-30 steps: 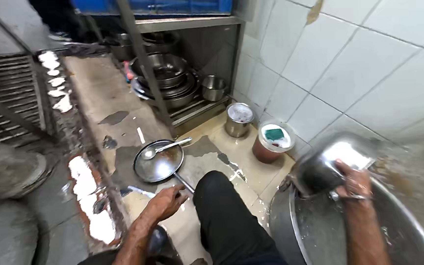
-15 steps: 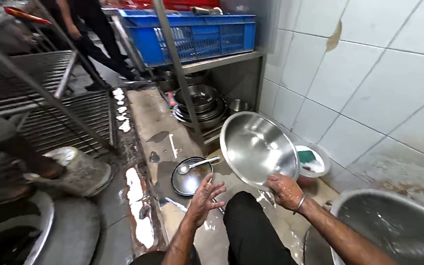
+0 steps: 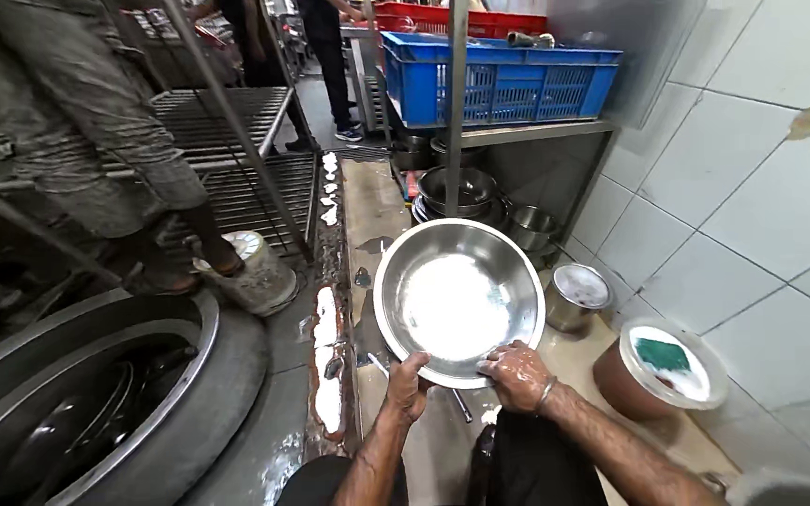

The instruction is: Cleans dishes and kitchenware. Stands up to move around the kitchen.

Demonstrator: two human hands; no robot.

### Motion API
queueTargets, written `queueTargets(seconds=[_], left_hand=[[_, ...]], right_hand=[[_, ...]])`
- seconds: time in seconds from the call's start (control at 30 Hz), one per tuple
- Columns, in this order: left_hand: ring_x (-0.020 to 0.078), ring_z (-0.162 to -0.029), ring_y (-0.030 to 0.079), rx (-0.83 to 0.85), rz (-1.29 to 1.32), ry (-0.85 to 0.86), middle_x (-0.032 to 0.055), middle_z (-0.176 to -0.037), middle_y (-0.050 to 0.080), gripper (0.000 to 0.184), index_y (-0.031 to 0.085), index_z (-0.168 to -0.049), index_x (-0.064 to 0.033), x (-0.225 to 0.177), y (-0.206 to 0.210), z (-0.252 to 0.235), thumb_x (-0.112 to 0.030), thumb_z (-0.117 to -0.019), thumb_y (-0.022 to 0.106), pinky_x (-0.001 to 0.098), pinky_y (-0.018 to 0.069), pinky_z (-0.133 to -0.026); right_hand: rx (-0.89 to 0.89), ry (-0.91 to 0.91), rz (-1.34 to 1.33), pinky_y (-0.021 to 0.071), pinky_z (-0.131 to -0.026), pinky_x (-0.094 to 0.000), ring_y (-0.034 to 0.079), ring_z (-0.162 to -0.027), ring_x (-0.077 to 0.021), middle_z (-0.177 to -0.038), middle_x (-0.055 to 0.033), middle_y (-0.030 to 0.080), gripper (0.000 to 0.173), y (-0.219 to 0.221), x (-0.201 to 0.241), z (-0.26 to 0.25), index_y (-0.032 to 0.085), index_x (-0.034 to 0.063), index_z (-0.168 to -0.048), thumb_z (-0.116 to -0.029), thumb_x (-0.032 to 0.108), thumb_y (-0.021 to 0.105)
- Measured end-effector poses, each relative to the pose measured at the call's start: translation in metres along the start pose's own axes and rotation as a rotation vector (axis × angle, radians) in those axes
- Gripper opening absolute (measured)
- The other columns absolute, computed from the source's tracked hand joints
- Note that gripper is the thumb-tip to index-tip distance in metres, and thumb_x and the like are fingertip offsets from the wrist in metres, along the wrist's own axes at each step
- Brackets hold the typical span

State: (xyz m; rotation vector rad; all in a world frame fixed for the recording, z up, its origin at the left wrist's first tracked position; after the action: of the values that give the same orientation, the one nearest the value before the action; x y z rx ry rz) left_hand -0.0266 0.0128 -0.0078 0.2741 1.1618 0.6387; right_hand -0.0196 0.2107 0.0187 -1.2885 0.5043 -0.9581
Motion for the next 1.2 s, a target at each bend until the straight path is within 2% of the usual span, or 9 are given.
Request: queueTargets(seconds=[0.13,0.3,0.4,0.6,0.8,0.97,1.03,1.1,1.2], left_hand=[[0.0253,-0.075,0.071,-0.002,-0.04,0.011,0.019,-0.093,0.068,0.04,0.046,-0.129,0.004,0.008,-0.004,-0.002,0.007,-0.0897,0.053,0.0403,0.0625,-0.064],[0.022,-0.071,0.072,0.104,-0.053,0.046,0.0158,-0.08,0.071,0.025,0.055,-0.106,0.0063,0.008,-0.006,-0.001,0.005,-0.081,0.056,0.0368,0.0618,-0.064],[0.0245,-0.078,0.073,0.172,-0.045,0.041,0.0179,-0.089,0.071,0.041,0.054,-0.118,0.0053,0.007,-0.005,0.0,0.003,-0.0774,0.06,0.0403,0.0633,-0.068],[0.021,-0.084,0.072,0.131,-0.107,0.031,0.0155,-0.098,0.07,0.053,0.049,-0.125,0.0034,0.007,-0.008,0.005,0.004,-0.0733,0.058,0.0382,0.0631,-0.071],[0.0243,-0.092,0.071,-0.01,-0.052,0.09,0.02,-0.111,0.066,0.067,0.039,-0.141,0.0029,0.013,-0.01,-0.001,0.006,-0.0762,0.056,0.04,0.063,-0.074],[0.0271,-0.104,0.068,-0.12,-0.072,0.224,0.0223,-0.125,0.061,0.073,0.036,-0.149,-0.0011,0.008,-0.011,-0.018,0.006,-0.0791,0.056,0.043,0.0618,-0.081],[0.0264,-0.108,0.066,-0.142,-0.093,0.256,0.0216,-0.131,0.058,0.075,0.035,-0.152,-0.003,0.004,-0.014,-0.025,0.007,-0.0803,0.055,0.0435,0.0603,-0.085],[0.0222,-0.094,0.068,-0.167,-0.094,0.223,0.0189,-0.119,0.062,0.068,0.037,-0.15,-0.0022,0.005,-0.016,-0.028,0.008,-0.0845,0.053,0.0403,0.0609,-0.074],[0.0176,-0.062,0.063,-0.241,-0.07,0.166,0.013,-0.082,0.062,0.037,0.049,-0.121,0.0031,0.002,-0.017,-0.031,0.009,-0.0844,0.052,0.0351,0.0567,-0.053]], right_hand=[[0.074,-0.087,-0.322,0.0483,-0.103,-0.0612,0.063,-0.125,-0.034,-0.141,-0.014,0.063,0.069,0.003,0.039,-0.019,0.046,0.0187,-0.155,-0.1017,0.061,0.046],[0.06,-0.303,-0.663,0.0215,-0.129,-0.0433,0.035,-0.153,-0.0215,-0.162,-0.0116,0.043,0.058,0.002,0.033,-0.049,0.048,0.0093,-0.154,-0.1122,0.041,0.024],[0.003,-0.2,-0.328,0.0035,-0.129,-0.0547,0.018,-0.159,-0.019,-0.171,-0.004,0.027,0.054,-0.004,0.037,-0.076,0.032,0.0151,-0.163,-0.1128,0.035,0.027],[-0.295,0.007,-0.015,-0.0004,-0.127,-0.0626,0.005,-0.161,-0.0207,-0.175,0.003,0.01,0.084,-0.008,-0.002,-0.135,0.018,0.0221,-0.167,-0.1009,0.069,0.04],[-0.334,0.409,-0.025,-0.0014,-0.128,-0.0601,0.002,-0.161,-0.0222,-0.175,-0.0022,0.004,0.098,-0.015,-0.083,-0.142,0.012,0.015,-0.167,-0.096,0.08,0.029],[-0.036,0.428,-0.063,0.009,-0.127,-0.0584,0.013,-0.159,-0.0391,-0.17,-0.0235,0.017,0.113,0.015,-0.064,-0.096,0.025,-0.003,-0.161,-0.0892,0.082,0.044],[0.043,0.279,-0.265,0.0331,-0.119,-0.0603,0.042,-0.146,-0.0392,-0.153,-0.0248,0.049,0.093,0.029,-0.015,-0.087,0.055,-0.0014,-0.142,-0.0952,0.077,0.039],[0.054,0.09,-0.486,0.034,-0.12,-0.0582,0.044,-0.147,-0.0332,-0.154,-0.018,0.05,0.075,0.036,0.037,-0.08,0.054,0.0063,-0.147,-0.1062,0.063,0.026],[-0.153,-0.02,-0.532,0.0442,-0.11,-0.0568,0.054,-0.139,-0.026,-0.151,-0.0095,0.056,0.06,0.028,0.077,-0.074,0.05,0.0157,-0.152,-0.1074,0.048,0.026]])
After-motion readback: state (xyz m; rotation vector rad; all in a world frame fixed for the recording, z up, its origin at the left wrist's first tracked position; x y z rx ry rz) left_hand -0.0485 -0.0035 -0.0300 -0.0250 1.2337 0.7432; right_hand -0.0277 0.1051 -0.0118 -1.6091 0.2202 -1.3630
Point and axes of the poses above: each hand's wrist, its own z-axis away from the middle knuckle, its own y-axis out of the palm, x = y × z, the point moved 4 cm from there along -z, towards the middle knuckle
